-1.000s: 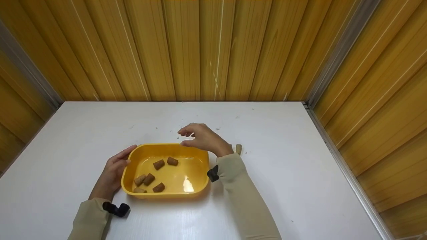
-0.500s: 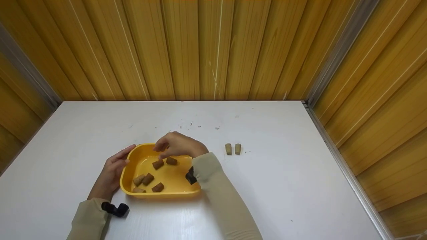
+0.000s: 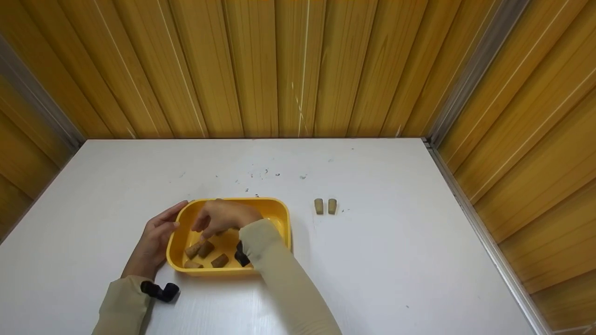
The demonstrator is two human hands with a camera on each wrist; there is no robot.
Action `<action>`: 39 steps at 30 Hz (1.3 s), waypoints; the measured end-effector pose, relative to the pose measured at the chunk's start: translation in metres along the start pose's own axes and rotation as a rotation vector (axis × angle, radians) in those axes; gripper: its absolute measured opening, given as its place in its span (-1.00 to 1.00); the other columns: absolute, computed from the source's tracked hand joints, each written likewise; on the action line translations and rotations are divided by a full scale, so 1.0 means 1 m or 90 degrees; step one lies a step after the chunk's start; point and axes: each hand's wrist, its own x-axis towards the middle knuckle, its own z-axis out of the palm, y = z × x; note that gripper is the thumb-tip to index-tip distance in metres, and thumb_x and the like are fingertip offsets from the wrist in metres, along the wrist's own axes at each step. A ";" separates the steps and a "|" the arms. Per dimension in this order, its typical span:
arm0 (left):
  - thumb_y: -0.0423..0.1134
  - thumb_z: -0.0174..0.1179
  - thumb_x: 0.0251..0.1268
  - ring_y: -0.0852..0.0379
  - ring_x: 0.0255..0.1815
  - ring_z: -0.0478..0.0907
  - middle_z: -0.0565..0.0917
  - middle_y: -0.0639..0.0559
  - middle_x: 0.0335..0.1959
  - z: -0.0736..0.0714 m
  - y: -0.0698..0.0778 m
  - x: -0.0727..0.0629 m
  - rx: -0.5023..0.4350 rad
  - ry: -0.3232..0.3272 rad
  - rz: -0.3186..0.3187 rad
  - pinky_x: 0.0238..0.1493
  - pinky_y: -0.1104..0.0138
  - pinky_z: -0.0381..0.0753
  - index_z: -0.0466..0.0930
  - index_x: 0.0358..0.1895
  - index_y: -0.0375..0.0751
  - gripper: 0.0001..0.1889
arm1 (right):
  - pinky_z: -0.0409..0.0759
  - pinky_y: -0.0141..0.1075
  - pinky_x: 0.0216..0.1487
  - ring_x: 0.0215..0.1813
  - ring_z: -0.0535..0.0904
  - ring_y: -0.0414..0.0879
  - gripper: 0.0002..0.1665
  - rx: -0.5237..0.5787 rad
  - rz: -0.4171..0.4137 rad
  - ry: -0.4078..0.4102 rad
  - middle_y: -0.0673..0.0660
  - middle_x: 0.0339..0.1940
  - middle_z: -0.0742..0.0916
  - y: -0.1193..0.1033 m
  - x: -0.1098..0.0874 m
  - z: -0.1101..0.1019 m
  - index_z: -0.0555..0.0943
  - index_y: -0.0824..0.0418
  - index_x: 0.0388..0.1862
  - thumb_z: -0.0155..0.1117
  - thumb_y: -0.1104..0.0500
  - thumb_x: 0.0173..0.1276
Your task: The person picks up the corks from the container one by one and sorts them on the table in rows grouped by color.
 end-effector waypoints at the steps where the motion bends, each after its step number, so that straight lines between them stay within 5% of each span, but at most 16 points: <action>1: -0.55 -0.08 0.18 0.15 0.37 0.38 0.44 -0.07 0.36 0.000 0.000 0.000 0.003 0.000 -0.001 0.32 0.39 0.42 0.36 0.35 -0.29 -0.42 | 0.60 -0.44 0.06 0.00 0.63 -0.20 -0.62 -0.003 -0.001 -0.004 0.05 0.03 0.74 0.000 0.002 0.002 0.68 0.18 0.05 0.36 0.23 0.22; 10: -0.55 -0.04 0.17 0.10 0.34 0.41 0.46 -0.10 0.34 0.000 0.000 0.000 -0.012 0.003 0.002 0.29 0.36 0.47 0.37 0.33 -0.33 -0.43 | 0.62 -0.46 0.02 -0.08 0.66 -0.27 -0.65 -0.019 -0.011 -0.031 0.02 -0.03 0.77 -0.003 0.016 0.013 0.70 0.15 0.00 0.38 0.15 0.21; 24: -0.57 -0.04 0.15 0.08 0.30 0.45 0.51 -0.09 0.29 0.000 0.000 0.000 -0.013 -0.009 0.011 0.27 0.33 0.49 0.36 0.33 -0.39 -0.42 | 0.58 -0.58 -0.32 -0.44 0.56 -0.34 -0.81 -0.069 -0.032 -0.046 -0.08 -0.40 0.77 -0.006 0.025 0.029 0.76 0.12 -0.19 0.36 0.12 0.23; 32: -0.59 -0.05 0.14 0.05 0.31 0.44 0.51 -0.13 0.29 0.002 0.000 0.001 -0.024 -0.005 0.013 0.28 0.32 0.49 0.37 0.31 -0.40 -0.43 | 0.56 -0.52 -0.26 -0.42 0.57 -0.27 -0.88 -0.027 0.039 -0.059 -0.09 -0.44 0.75 -0.004 0.021 0.027 0.75 0.09 -0.25 0.35 0.19 0.24; 39: -0.58 -0.05 0.15 0.07 0.33 0.43 0.50 -0.11 0.30 0.001 0.000 0.000 -0.027 -0.008 0.012 0.29 0.33 0.47 0.39 0.31 -0.36 -0.43 | 0.57 -0.48 -0.20 -0.38 0.57 -0.25 -0.91 -0.021 0.039 -0.054 -0.08 -0.44 0.73 -0.003 0.017 0.023 0.72 0.08 -0.28 0.34 0.21 0.24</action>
